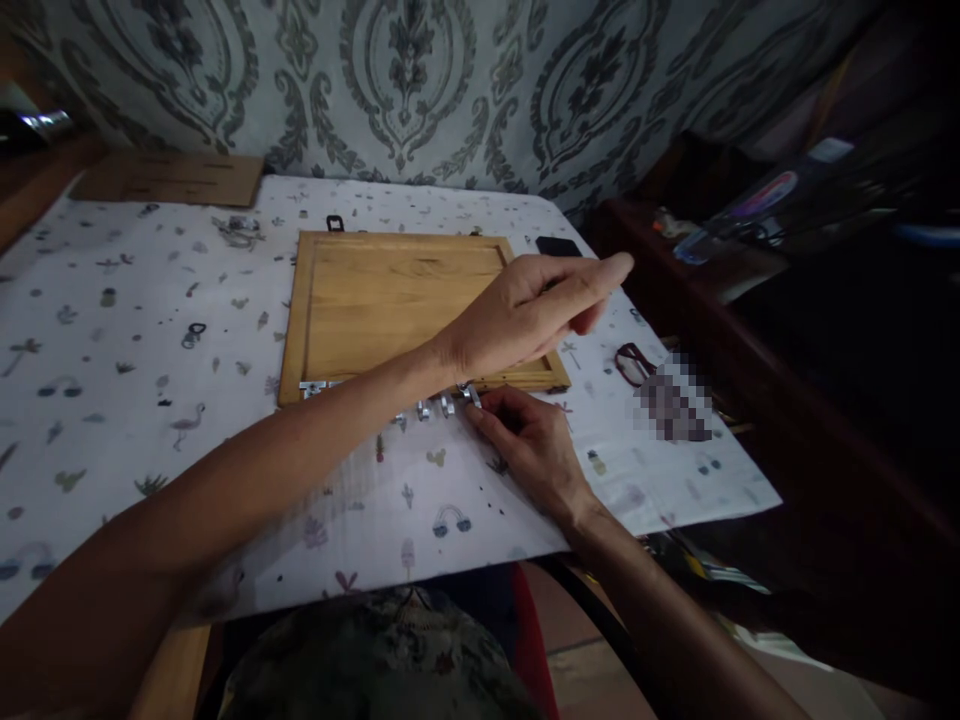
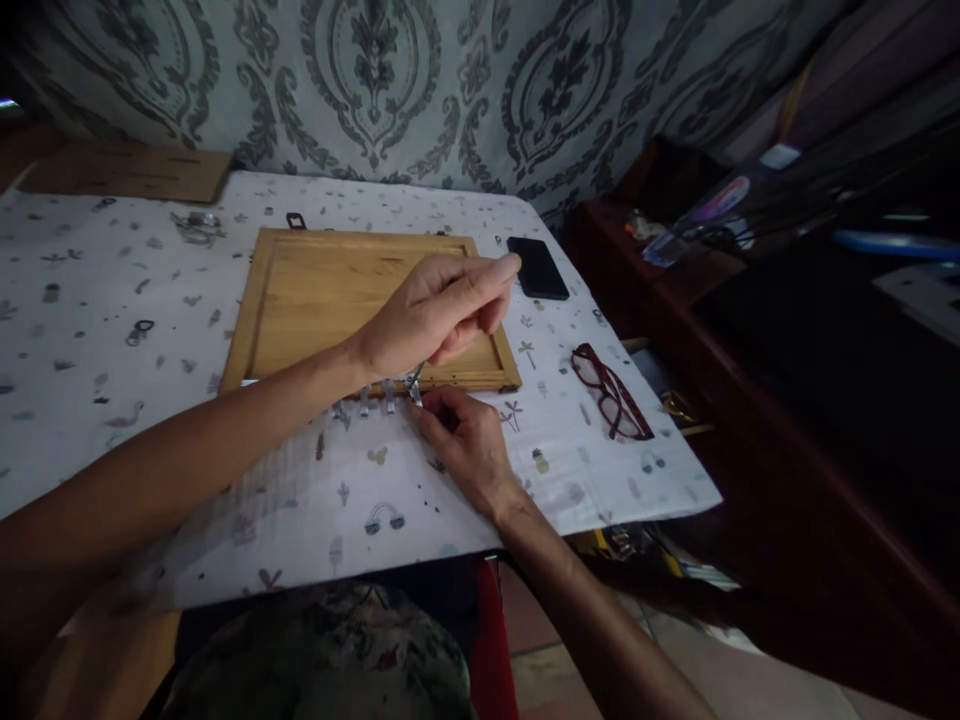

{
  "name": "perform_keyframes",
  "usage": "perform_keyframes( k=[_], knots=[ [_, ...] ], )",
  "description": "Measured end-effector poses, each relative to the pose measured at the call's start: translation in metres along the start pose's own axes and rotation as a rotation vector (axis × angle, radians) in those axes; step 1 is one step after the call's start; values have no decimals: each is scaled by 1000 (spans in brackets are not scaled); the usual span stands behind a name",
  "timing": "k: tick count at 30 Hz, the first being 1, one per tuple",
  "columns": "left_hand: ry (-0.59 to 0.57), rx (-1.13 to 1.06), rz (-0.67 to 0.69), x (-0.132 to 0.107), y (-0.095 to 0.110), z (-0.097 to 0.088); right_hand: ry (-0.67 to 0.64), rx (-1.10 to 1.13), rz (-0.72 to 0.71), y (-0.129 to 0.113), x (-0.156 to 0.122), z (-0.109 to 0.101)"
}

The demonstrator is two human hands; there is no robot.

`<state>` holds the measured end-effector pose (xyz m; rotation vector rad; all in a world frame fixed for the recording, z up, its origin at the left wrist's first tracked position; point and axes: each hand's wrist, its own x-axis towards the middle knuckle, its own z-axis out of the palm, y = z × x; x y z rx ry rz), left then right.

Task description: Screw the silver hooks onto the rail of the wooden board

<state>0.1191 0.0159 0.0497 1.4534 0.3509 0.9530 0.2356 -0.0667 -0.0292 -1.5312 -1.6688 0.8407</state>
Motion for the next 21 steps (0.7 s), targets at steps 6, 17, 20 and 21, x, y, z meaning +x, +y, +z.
perform_keyframes(
  k=[6,17,20,21],
  knots=[
    [145,-46,178,-2,8,-1,-1,9,-10,-1,1,0],
    [244,-111,378,-26,29,-19,20,19,8,2,1,1],
    [213,-93,365,-29,16,-27,22,26,18,-1,0,1],
    [213,-83,360,-29,15,-29,22,27,24,-1,0,1]
  ],
)
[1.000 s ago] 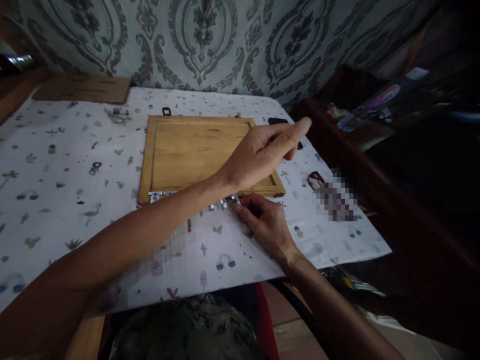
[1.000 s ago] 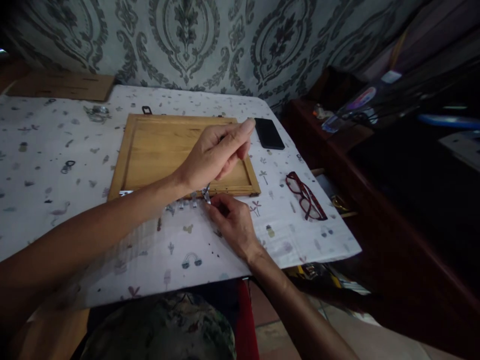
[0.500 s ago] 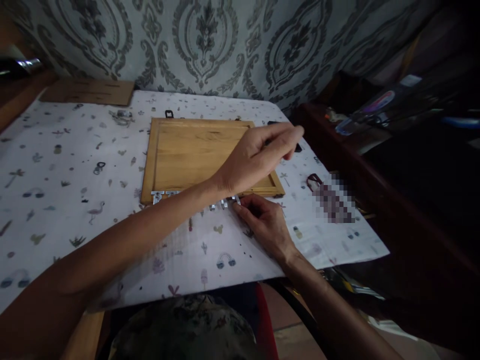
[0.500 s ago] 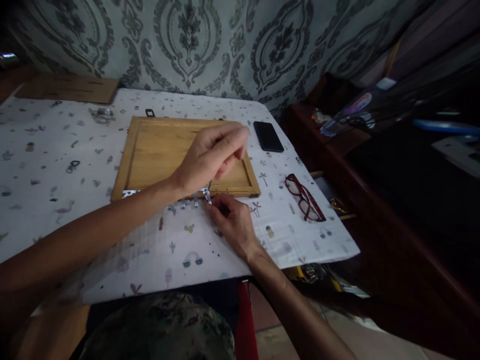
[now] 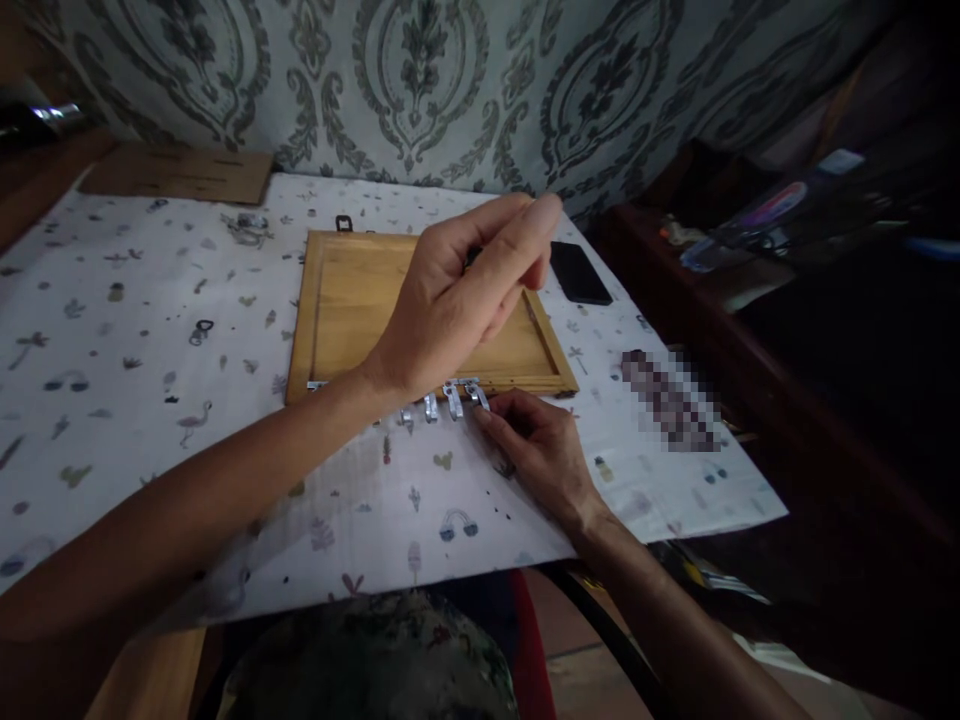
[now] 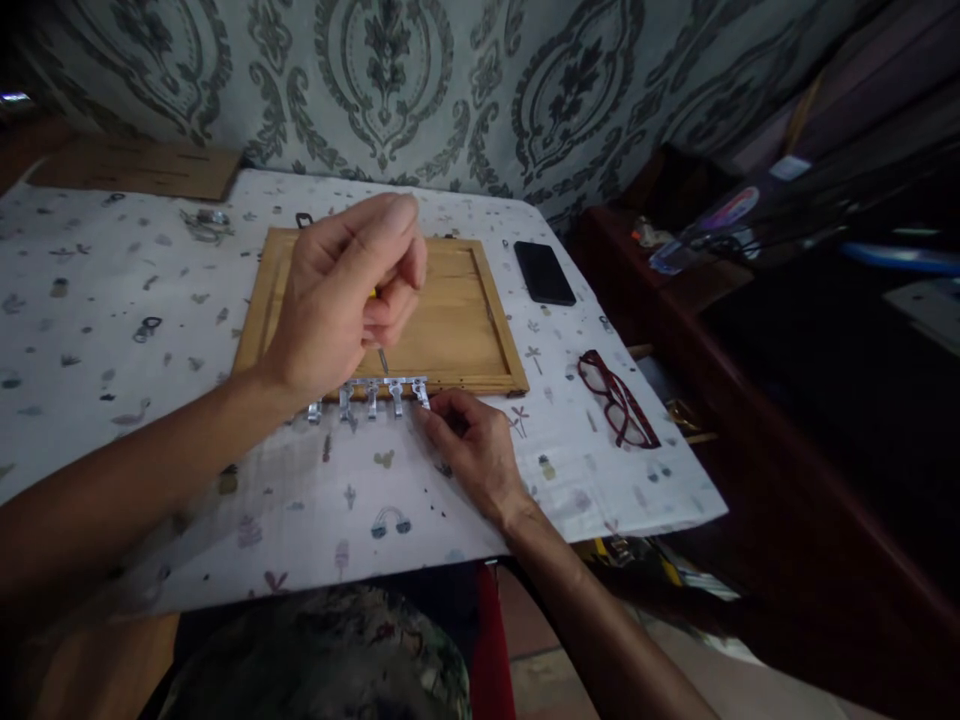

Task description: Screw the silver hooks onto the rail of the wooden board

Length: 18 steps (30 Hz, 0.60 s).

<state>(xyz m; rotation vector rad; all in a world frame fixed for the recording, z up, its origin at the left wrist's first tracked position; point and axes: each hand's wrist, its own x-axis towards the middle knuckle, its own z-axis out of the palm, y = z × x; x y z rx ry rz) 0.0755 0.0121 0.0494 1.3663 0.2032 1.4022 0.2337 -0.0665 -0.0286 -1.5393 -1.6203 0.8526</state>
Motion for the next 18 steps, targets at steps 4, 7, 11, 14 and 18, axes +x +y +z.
perform_keyframes(
  k=[4,7,11,14,18],
  knots=[
    [-1,70,-15,0,10,-1,-2,14,10,-1,0,0],
    [34,150,-74,-5,23,-2,-9,13,4,-1,0,0],
    [54,233,-77,-15,32,-12,-9,8,-12,0,0,-1],
    [68,299,-98,-22,33,-24,-11,6,-19,0,-1,-1],
    [117,308,-144,-33,36,-33,-11,-4,-30,0,-1,0]
  ],
)
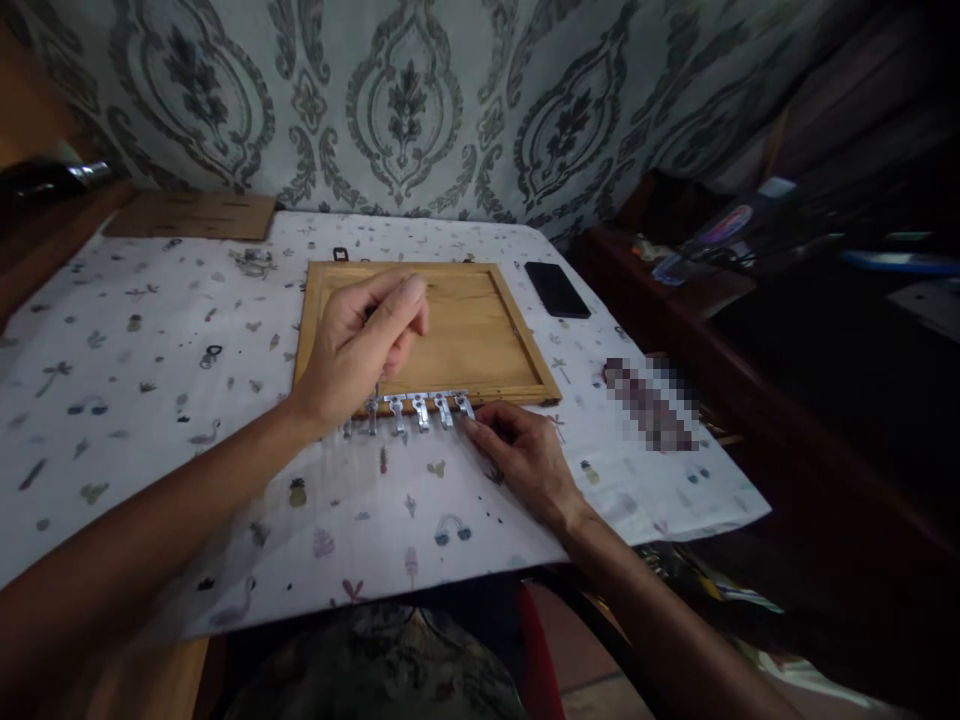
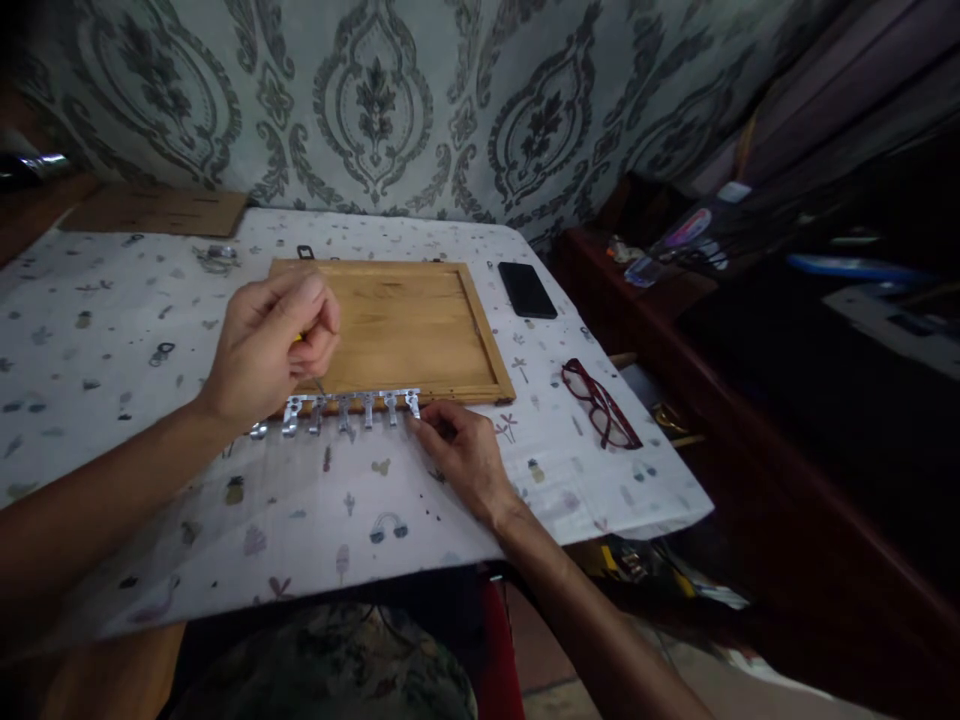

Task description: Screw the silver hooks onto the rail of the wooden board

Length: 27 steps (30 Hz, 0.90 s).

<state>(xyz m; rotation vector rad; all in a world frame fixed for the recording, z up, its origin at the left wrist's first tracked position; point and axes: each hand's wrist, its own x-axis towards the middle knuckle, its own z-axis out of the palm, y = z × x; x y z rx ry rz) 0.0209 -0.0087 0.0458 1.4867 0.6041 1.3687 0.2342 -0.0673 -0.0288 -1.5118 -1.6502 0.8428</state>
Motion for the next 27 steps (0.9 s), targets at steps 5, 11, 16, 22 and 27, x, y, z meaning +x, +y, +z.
perform_keyframes(
  k=[5,11,16,22,27],
  knots=[
    [34,-55,-19,-8,4,-5,6,-8,-28,0,0,0],
    [80,-92,88,-8,19,-10,5,-4,-27,-3,-2,-3],
    [167,-82,106,-9,26,-20,-15,-5,-96,-3,-1,-3],
    [251,-67,112,-10,18,-37,25,13,-99,0,0,-1],
    [314,-54,95,-8,14,-45,283,115,-54,-1,-1,-7]
  ],
)
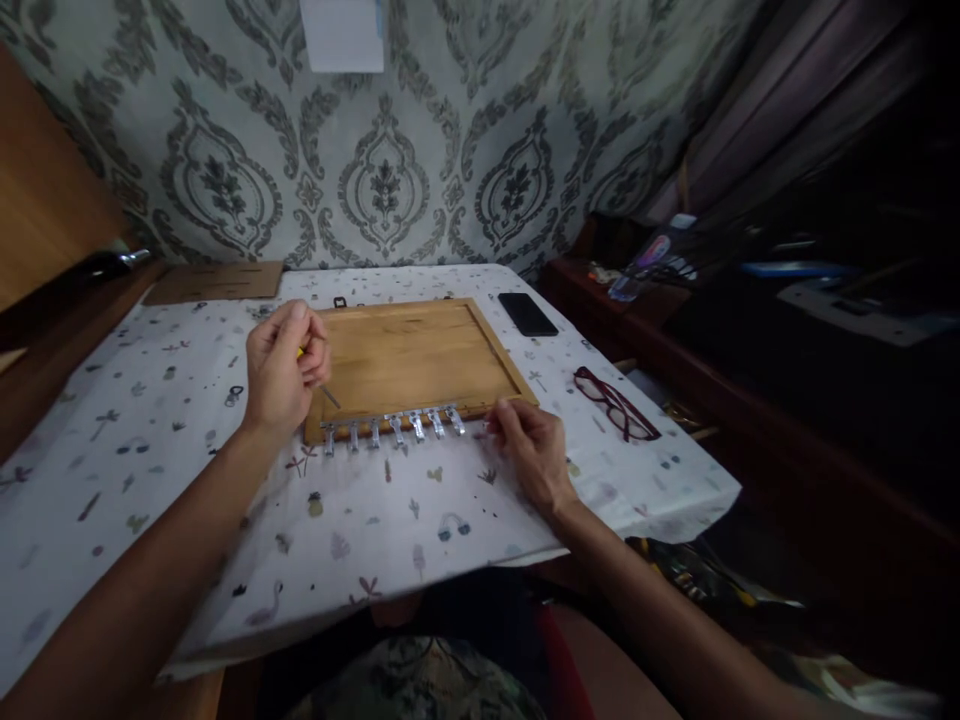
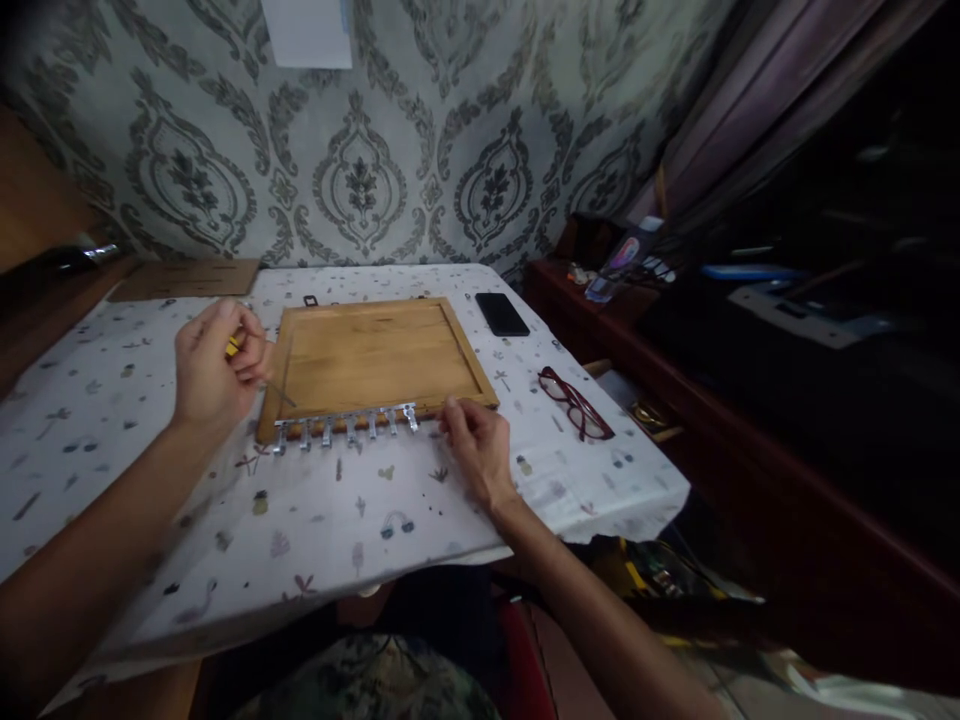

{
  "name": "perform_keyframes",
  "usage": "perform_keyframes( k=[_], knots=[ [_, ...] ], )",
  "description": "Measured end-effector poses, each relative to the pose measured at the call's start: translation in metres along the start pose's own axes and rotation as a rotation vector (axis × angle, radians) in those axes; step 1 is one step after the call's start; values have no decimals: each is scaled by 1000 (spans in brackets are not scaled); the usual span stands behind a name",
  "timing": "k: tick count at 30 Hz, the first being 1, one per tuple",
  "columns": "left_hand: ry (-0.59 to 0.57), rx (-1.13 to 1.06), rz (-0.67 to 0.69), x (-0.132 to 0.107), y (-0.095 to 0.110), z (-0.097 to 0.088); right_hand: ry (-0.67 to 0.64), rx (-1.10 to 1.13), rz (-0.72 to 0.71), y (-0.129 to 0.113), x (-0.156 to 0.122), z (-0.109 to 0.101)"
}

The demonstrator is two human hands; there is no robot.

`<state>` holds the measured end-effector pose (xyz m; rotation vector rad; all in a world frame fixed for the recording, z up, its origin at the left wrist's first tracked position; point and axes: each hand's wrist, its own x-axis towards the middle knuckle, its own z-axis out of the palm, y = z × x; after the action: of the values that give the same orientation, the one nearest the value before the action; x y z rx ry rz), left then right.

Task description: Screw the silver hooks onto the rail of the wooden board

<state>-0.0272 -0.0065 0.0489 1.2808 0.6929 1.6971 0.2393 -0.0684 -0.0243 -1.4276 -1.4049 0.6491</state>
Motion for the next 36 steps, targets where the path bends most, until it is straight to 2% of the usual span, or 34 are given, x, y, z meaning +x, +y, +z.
perform_keyframes(
  k=[3,5,8,15,18,28,36],
  knots=[
    [24,-6,13,3,1,-3,174,126,54,-1,0,-4],
    [35,-3,41,6,1,-6,196,156,67,0,1,-6],
    [67,29,75,10,1,-11,151,112,44,3,2,-5],
    [116,81,101,19,-1,-27,-107,-16,-19,5,2,3],
    [132,86,103,20,-2,-31,-163,-88,-52,4,1,5],
    [149,97,98,23,-5,-36,-268,-128,-74,4,2,6],
    [148,118,111,28,-7,-42,-210,-124,-62,7,3,4]
  ],
)
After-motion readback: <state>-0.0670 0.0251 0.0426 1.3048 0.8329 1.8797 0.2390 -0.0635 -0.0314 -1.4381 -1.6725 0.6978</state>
